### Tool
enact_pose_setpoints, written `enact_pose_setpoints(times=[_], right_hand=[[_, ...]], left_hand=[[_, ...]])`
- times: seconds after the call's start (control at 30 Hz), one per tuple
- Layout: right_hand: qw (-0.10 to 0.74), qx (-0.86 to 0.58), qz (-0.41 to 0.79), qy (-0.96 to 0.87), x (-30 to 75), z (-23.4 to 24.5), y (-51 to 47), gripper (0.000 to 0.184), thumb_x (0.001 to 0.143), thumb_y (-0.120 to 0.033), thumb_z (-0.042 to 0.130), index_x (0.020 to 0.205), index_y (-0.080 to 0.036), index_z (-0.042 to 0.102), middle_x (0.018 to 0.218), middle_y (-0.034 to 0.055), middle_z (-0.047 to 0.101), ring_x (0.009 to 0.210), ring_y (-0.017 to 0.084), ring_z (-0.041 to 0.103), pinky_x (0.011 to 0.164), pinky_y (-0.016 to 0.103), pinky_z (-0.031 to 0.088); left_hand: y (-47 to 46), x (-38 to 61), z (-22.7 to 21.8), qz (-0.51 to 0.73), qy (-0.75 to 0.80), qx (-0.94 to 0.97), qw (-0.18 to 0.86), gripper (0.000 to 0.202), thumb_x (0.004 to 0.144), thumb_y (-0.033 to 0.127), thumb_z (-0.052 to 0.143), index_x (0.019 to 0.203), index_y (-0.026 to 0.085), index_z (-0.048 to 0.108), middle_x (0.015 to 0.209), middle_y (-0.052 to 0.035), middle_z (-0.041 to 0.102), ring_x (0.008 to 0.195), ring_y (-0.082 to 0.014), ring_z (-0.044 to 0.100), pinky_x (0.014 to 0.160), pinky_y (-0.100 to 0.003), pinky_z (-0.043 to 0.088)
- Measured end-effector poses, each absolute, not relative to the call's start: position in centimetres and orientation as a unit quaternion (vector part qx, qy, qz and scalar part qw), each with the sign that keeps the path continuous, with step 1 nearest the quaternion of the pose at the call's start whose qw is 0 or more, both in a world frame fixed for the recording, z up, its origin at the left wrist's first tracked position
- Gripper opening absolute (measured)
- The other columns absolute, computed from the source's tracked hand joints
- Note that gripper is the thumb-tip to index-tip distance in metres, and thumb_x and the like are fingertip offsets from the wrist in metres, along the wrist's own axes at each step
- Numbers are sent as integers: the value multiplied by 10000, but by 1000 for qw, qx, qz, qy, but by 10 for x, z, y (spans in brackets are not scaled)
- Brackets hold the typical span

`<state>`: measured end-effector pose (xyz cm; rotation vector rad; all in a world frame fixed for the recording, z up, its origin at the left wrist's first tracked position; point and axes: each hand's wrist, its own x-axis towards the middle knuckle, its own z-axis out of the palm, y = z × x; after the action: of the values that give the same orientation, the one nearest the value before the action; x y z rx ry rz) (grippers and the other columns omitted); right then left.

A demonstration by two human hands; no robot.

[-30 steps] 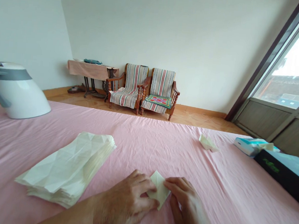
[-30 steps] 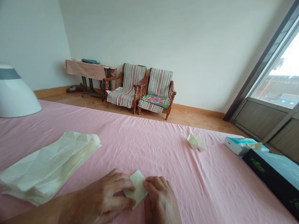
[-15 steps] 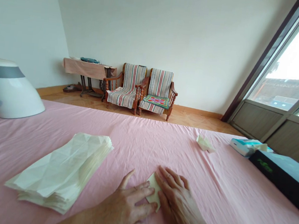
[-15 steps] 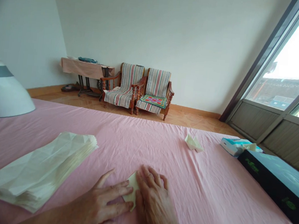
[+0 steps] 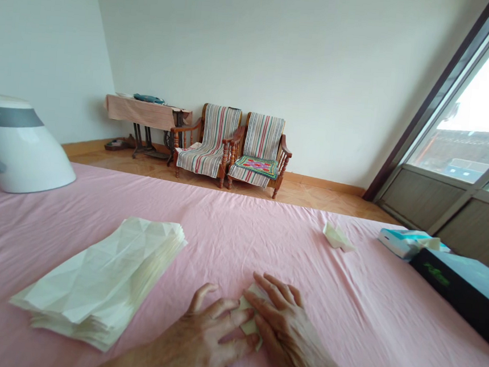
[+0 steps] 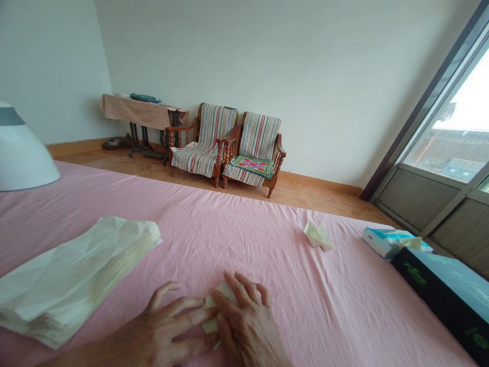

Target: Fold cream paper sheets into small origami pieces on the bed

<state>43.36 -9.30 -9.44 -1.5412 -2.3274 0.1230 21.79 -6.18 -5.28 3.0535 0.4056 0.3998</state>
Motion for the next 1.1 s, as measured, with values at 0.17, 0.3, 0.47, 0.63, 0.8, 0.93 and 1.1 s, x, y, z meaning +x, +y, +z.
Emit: enact_pose_setpoints(times=[0.17, 0.3, 0.47, 0.63, 0.8, 0.93, 1.1], right_hand=[[176, -562, 30, -808, 432, -98, -91, 383, 959, -266, 435, 1328, -348, 499, 1432, 51, 459, 1322, 278, 386, 1002, 534, 367], [176, -580, 10, -795, 435, -107, -88, 418, 948, -237, 423, 1359, -303, 472, 1437, 57, 451, 1321, 276, 384, 1003, 530, 367], [238, -566, 23, -789, 441, -111, -92, 426, 895, -179, 441, 1313, -233, 504, 1392, 88, 493, 1286, 254, 417, 1012, 491, 366], [327, -503, 87, -796, 442, -104, -106, 574, 667, -59, 478, 1220, -210, 509, 1291, 87, 531, 1204, 224, 464, 980, 406, 404], [339, -491, 110, -795, 440, -99, -108, 634, 585, -38, 475, 1195, -208, 498, 1223, 82, 561, 1147, 221, 498, 963, 393, 405], [349, -481, 126, -794, 438, -95, -106, 548, 644, -59, 506, 1163, -233, 521, 1193, 64, 582, 1116, 218, 515, 939, 379, 414], [318, -493, 130, -800, 434, -87, -106, 450, 676, -85, 554, 1106, -215, 551, 1134, 72, 611, 1048, 232, 541, 892, 375, 433]], left_hand=[[-61, 216, -59, 144, 138, 979, 24, 292, 925, 320, 584, 1210, 263, 556, 1083, -25, 644, 1070, -234, 533, 989, -406, 278], [-60, 215, -57, 112, 141, 983, 33, 336, 938, 324, 567, 1256, 227, 521, 1087, -44, 643, 1059, -235, 538, 976, -409, 278], [-63, 217, -52, 102, 141, 984, 33, 325, 949, 286, 551, 1262, 213, 505, 1092, -41, 649, 1079, -241, 541, 990, -430, 265], [-63, 216, -55, 116, 162, 978, 60, 385, 901, 293, 617, 1260, 239, 489, 1174, -62, 610, 1084, -265, 535, 991, -460, 288], [-55, 218, -66, 160, 206, 957, 128, 482, 833, 88, 615, 1260, 207, 426, 1185, -73, 582, 1069, -244, 541, 1033, -496, 211], [-49, 222, -73, 209, 229, 937, 160, 303, 845, 45, 593, 1080, 211, 497, 1002, -3, 621, 947, -188, 578, 1016, -437, 225], [-46, 227, -75, 214, 225, 940, 140, 128, 901, 70, 556, 953, 185, 535, 917, 4, 628, 884, -172, 573, 955, -395, 255]])
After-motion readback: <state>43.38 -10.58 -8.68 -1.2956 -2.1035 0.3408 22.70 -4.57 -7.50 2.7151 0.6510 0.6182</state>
